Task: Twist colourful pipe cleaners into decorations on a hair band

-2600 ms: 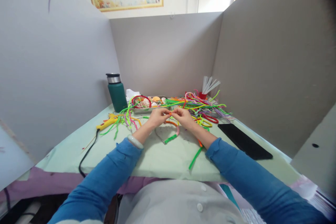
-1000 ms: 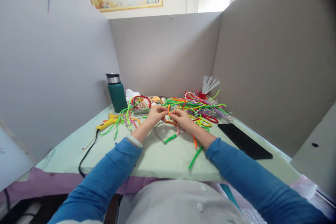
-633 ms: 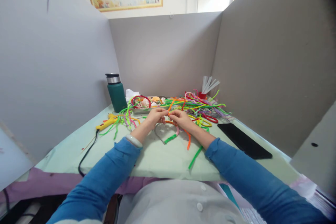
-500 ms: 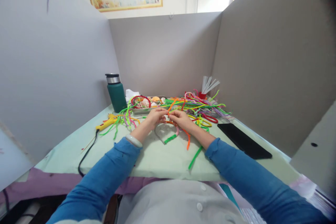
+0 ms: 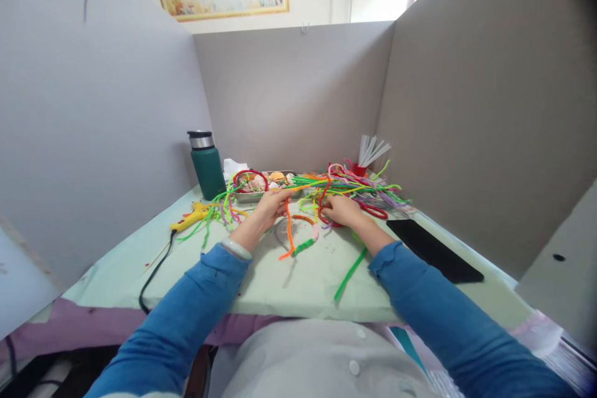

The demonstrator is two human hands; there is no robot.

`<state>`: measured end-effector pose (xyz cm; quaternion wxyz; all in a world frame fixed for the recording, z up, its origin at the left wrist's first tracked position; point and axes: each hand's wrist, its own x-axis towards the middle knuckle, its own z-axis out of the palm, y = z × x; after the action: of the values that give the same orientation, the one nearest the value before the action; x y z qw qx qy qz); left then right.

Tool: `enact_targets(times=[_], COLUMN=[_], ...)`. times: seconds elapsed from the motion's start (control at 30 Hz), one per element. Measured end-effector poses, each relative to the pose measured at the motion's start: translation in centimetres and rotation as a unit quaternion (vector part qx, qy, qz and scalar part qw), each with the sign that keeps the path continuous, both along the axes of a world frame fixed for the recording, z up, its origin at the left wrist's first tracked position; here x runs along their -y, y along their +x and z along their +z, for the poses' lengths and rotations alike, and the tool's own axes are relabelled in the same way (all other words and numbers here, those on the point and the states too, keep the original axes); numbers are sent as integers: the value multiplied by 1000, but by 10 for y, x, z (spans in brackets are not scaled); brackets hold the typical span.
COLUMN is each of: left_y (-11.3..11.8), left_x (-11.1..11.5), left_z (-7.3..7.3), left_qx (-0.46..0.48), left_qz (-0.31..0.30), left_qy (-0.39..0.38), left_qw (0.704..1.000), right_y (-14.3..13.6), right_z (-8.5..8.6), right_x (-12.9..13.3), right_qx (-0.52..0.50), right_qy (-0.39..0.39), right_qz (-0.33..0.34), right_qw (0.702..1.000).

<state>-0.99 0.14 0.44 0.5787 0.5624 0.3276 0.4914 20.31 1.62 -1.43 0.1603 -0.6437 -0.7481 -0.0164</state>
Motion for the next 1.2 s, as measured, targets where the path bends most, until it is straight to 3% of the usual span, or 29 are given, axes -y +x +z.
enact_targets(times=[0.2, 0.47, 0.67, 0.8, 0.9, 1.03, 1.1, 1.2], left_y=[0, -4, -5, -5, -7, -11, -12, -11], left_x=[-1, -11, -13, -11, -12, -16, -17, -17], left_z=[0, -7, -7, -4, -3, -5, -6, -6], left_qx=[-3, -8, 7, 19, 27, 21, 14, 2], left_qz=[14, 62, 70, 93, 121, 139, 142, 146], left_qy=[6, 22, 18, 10, 16, 26, 31, 37], left_qw=[1000, 998, 997, 995, 992, 990, 989, 989], right_y=[-1, 10, 26, 46, 61, 68, 64, 54], right_z=[-1, 7, 26, 38, 45, 47, 44, 37], right_x=[1, 0, 7, 16, 21, 21, 19, 15], right_qx=[90, 49, -34, -31, -19, -72, -87, -11], right_qy=[-53, -64, -103, -165, -142, -172, -149, -112], right_qz=[-28, -24, 37, 67, 88, 171, 159, 82], right_qw=[994, 996, 993, 984, 986, 968, 972, 990])
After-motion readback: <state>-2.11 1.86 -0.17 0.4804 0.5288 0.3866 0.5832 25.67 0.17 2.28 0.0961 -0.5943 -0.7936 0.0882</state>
